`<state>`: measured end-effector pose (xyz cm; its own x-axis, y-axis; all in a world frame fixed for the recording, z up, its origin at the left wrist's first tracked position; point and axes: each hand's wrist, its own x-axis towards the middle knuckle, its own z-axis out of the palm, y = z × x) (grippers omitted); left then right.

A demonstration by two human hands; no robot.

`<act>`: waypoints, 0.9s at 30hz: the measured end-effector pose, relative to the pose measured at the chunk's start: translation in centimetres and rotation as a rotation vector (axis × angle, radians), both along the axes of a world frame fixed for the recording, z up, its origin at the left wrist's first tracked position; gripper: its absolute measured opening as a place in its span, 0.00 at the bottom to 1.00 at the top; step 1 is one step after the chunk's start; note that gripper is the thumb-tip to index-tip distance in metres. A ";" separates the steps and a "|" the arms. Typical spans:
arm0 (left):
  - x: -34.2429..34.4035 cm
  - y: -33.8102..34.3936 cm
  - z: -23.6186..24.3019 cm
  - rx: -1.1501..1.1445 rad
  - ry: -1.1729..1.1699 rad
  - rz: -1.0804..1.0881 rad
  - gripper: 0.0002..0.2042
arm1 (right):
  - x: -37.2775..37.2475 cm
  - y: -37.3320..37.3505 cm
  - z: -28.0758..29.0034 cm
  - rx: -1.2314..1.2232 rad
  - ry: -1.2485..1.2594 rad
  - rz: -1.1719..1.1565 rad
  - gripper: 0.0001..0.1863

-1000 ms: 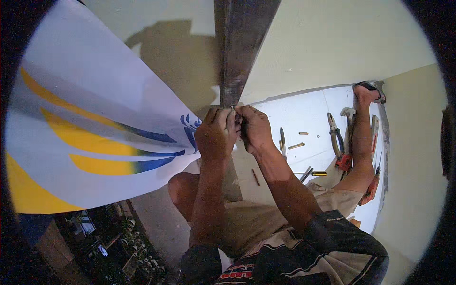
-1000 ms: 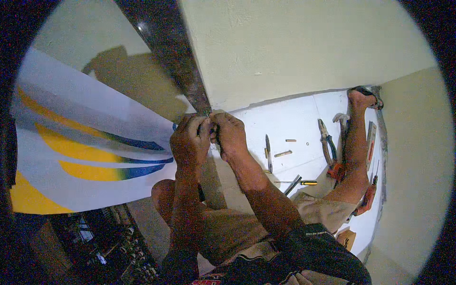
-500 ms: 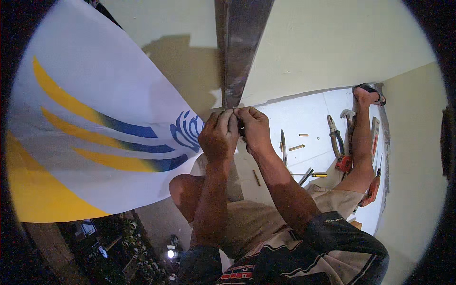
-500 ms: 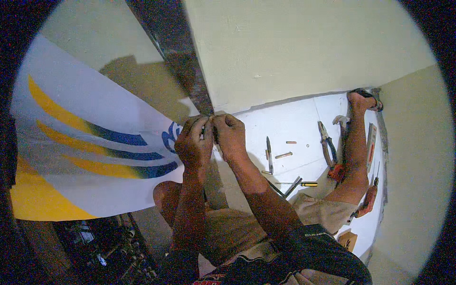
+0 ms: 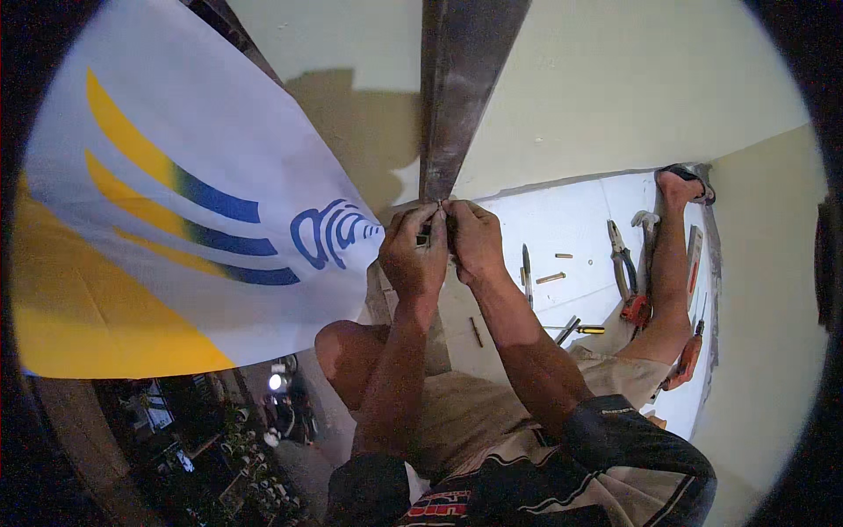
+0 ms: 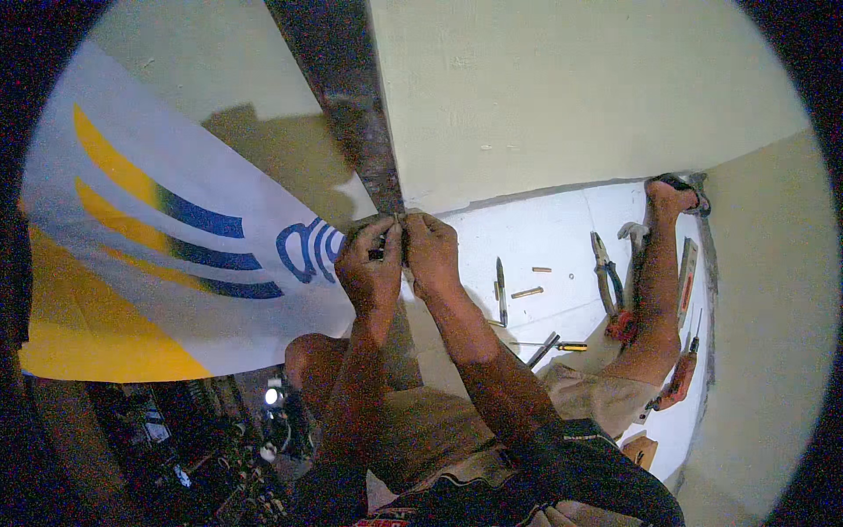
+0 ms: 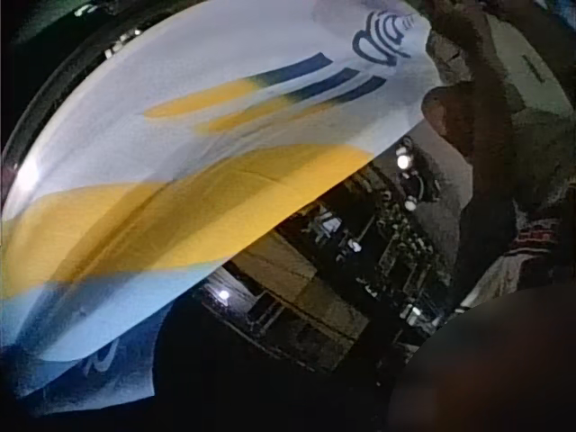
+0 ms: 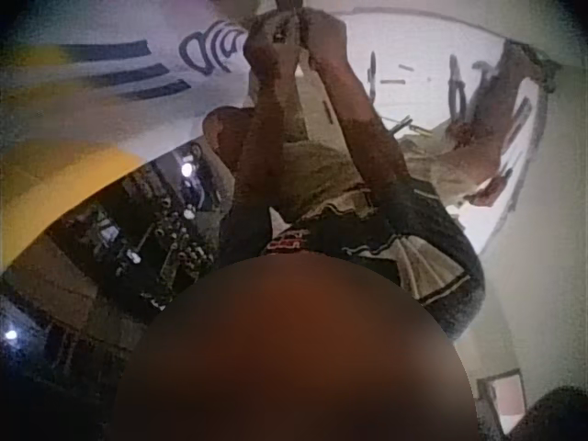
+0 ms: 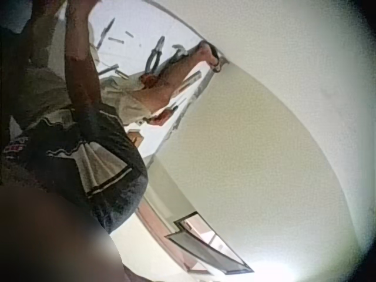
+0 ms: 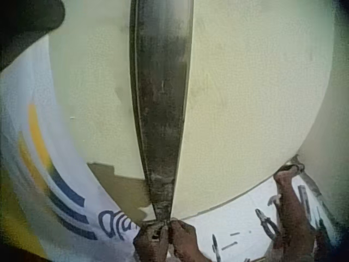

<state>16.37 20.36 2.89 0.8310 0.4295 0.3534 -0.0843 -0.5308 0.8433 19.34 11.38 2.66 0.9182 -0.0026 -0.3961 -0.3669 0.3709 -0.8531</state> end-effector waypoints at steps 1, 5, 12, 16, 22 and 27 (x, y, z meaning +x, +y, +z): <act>0.0 0.1 -0.1 0.000 0.000 0.002 0.07 | -0.2 0.1 0.3 0.000 0.000 0.002 0.12; 0.0 -0.1 0.0 0.013 -0.012 -0.006 0.06 | -0.5 -0.2 0.6 0.060 0.009 -0.013 0.12; -0.2 0.2 -0.1 0.136 -0.008 -0.031 0.06 | -1.0 0.0 1.1 0.016 0.004 0.001 0.12; 0.0 0.3 -0.4 0.133 -0.011 -0.022 0.06 | -1.3 0.2 0.7 -0.044 -0.048 -0.036 0.11; 0.0 0.5 -0.4 0.092 -0.003 -0.044 0.07 | -1.0 0.3 0.6 -0.072 -0.098 -0.035 0.11; 0.1 0.3 -0.3 0.133 -0.039 -0.004 0.06 | -0.6 0.4 0.4 0.047 0.000 -0.048 0.12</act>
<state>16.46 20.62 2.55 0.8170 0.3735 0.4394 -0.1182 -0.6373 0.7615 18.70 11.77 3.11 0.9176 -0.0284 -0.3965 -0.3473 0.4281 -0.8344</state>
